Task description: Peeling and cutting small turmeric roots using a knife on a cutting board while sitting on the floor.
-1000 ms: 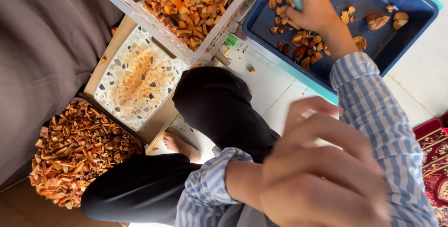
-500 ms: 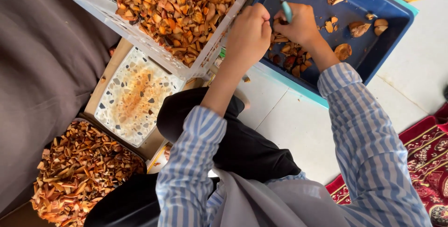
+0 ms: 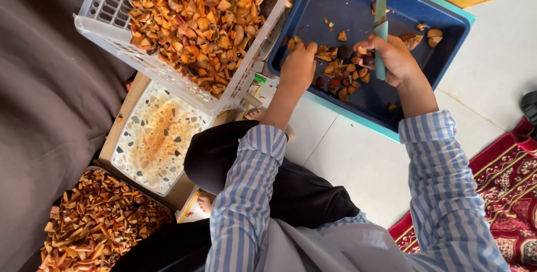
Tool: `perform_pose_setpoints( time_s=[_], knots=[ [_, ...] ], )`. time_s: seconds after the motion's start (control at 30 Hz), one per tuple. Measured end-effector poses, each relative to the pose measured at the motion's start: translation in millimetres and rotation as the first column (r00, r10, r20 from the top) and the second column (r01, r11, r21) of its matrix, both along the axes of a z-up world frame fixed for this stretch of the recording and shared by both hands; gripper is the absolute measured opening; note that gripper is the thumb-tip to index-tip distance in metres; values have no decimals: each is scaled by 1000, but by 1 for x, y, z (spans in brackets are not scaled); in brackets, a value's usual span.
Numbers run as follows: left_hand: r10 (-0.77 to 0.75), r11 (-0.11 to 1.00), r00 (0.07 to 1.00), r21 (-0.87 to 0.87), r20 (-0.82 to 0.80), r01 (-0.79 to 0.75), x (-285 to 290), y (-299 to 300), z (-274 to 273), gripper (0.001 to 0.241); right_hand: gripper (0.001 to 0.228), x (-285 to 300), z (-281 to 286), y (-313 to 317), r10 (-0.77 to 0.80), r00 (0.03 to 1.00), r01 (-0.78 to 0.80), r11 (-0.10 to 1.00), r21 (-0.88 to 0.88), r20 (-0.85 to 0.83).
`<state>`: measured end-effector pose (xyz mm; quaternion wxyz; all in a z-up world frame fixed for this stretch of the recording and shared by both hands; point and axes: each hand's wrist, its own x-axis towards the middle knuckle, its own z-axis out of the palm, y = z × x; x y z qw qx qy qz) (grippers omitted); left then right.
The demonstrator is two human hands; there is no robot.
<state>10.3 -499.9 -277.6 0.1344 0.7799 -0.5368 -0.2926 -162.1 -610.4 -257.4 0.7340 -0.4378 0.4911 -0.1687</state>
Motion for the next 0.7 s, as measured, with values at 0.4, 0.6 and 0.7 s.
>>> perform_pose_setpoints(
  time_s=[0.4, 0.6, 0.7],
  knots=[
    [254, 810, -159, 300, -954, -504, 4, -13, 7, 14, 13, -27, 10, 13, -409, 855, 160, 793, 587, 319],
    [155, 756, -620, 496, -769, -427, -32, -20, -64, 19, 17, -20, 38, 29, -285, 907, 146, 904, 402, 312],
    [68, 824, -672, 421, -738, -379, -60, -14, -64, 34, 24, -13, 60, 45, -122, 941, 46, 970, 240, 314]
  ],
)
